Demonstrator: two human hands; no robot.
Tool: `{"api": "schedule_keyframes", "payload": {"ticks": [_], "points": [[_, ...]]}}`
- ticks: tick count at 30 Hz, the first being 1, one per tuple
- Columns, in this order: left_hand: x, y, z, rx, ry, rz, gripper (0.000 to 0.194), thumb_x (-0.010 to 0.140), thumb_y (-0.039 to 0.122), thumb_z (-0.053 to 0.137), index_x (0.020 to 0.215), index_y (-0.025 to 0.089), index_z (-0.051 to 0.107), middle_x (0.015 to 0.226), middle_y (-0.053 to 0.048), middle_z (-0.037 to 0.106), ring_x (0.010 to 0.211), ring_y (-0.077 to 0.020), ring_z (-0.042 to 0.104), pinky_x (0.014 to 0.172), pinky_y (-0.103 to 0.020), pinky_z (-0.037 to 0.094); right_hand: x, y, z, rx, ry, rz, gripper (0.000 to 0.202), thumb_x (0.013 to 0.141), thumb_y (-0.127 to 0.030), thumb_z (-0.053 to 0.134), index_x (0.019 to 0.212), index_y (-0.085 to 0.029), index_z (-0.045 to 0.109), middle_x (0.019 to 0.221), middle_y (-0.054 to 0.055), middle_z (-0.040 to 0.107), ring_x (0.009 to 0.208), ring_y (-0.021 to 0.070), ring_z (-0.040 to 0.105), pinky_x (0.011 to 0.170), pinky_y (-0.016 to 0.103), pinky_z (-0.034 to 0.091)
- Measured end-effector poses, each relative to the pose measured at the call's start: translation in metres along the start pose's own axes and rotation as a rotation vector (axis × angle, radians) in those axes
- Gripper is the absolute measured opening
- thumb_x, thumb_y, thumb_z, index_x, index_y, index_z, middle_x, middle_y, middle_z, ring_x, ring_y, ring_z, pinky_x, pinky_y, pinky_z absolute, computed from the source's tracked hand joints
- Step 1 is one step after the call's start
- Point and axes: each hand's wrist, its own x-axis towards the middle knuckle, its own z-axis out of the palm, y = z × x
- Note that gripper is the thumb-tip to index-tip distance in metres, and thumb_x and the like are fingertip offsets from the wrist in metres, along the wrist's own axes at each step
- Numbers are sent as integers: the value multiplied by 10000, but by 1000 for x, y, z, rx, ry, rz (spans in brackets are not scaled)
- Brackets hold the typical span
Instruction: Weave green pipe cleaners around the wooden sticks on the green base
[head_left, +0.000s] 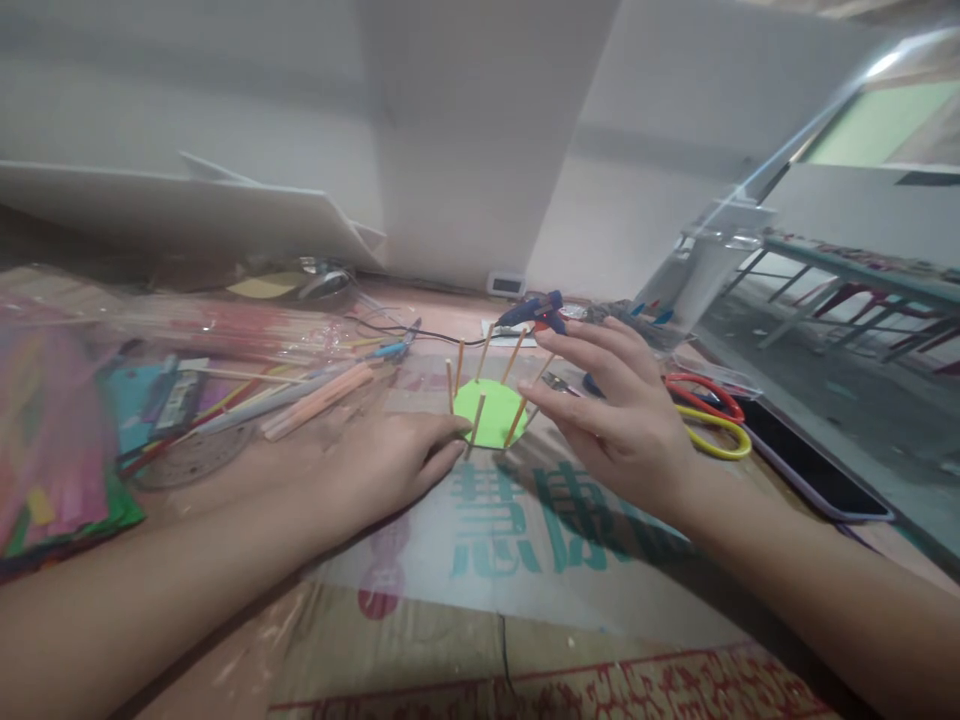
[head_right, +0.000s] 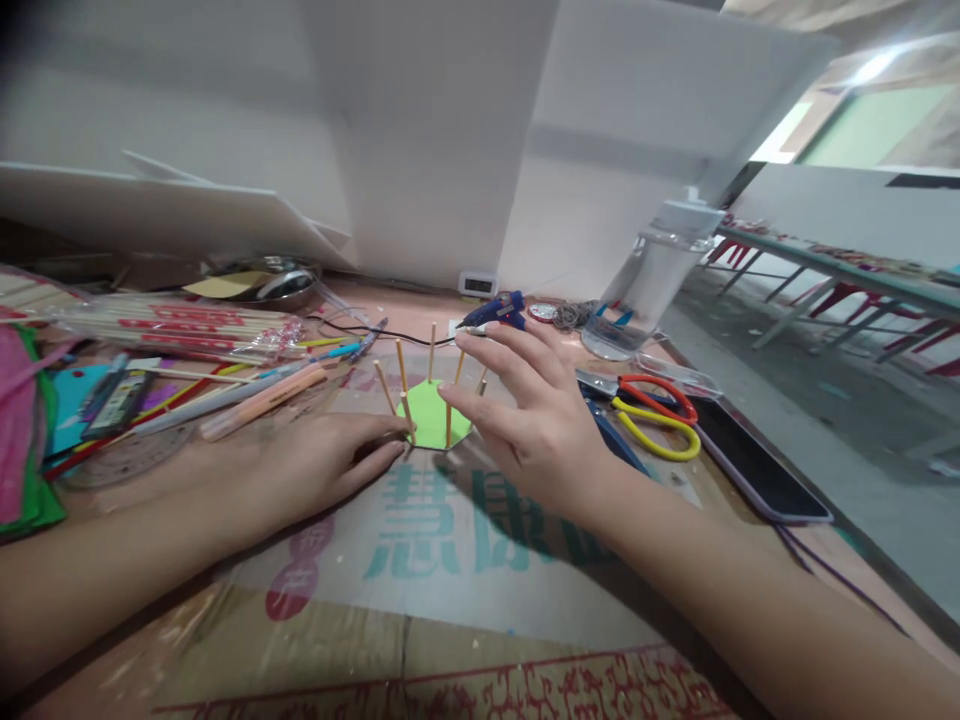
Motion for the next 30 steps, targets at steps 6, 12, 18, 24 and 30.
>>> {"api": "schedule_keyframes", "payload": {"ticks": [6, 12, 18, 24, 30], "points": [[1, -1, -1, -8, -6, 3, 314, 978, 361, 438, 1182, 289, 666, 1103, -34, 751, 953, -243, 706, 841, -362, 517, 0, -1, 0, 55, 0, 28, 412, 847, -98, 638, 1180, -340, 656, 1375, 36, 598, 1308, 292, 508, 1105, 603, 371], [0, -1, -1, -17, 21, 28, 314, 966, 336, 465, 1189, 278, 678, 1048, -37, 760, 904, -226, 706, 811, -329, 512, 0, 0, 2, 68, -3, 30, 373, 836, -85, 632, 1143, -291, 676, 1367, 72, 597, 1302, 306, 512, 1099, 601, 381], [0, -1, -2, 25, 14, 13, 337, 974, 358, 457, 1230, 287, 663, 1052, -29, 762, 892, -229, 709, 777, -332, 506, 0, 0, 3, 88, 1, 33, 363, 826, -79, 630, 1125, -277, 679, 1362, 80, 601, 1299, 304, 513, 1094, 587, 396], [0, 0, -2, 16, -4, -1, 335, 978, 363, 448, 1240, 312, 650, 1083, -15, 757, 922, -227, 707, 799, -341, 513, 0, -2, 3, 97, -3, 35, 343, 830, -87, 624, 1121, -259, 678, 1349, 99, 613, 1291, 317, 519, 1082, 604, 399], [0, -2, -2, 21, -9, 4, 335, 972, 351, 456, 1235, 292, 655, 1098, -27, 754, 936, -232, 707, 815, -345, 514, -3, -1, 6, 117, 0, 61, 379, 838, -76, 597, 1160, -269, 650, 1364, 81, 605, 1311, 301, 505, 1086, 589, 406]]}}
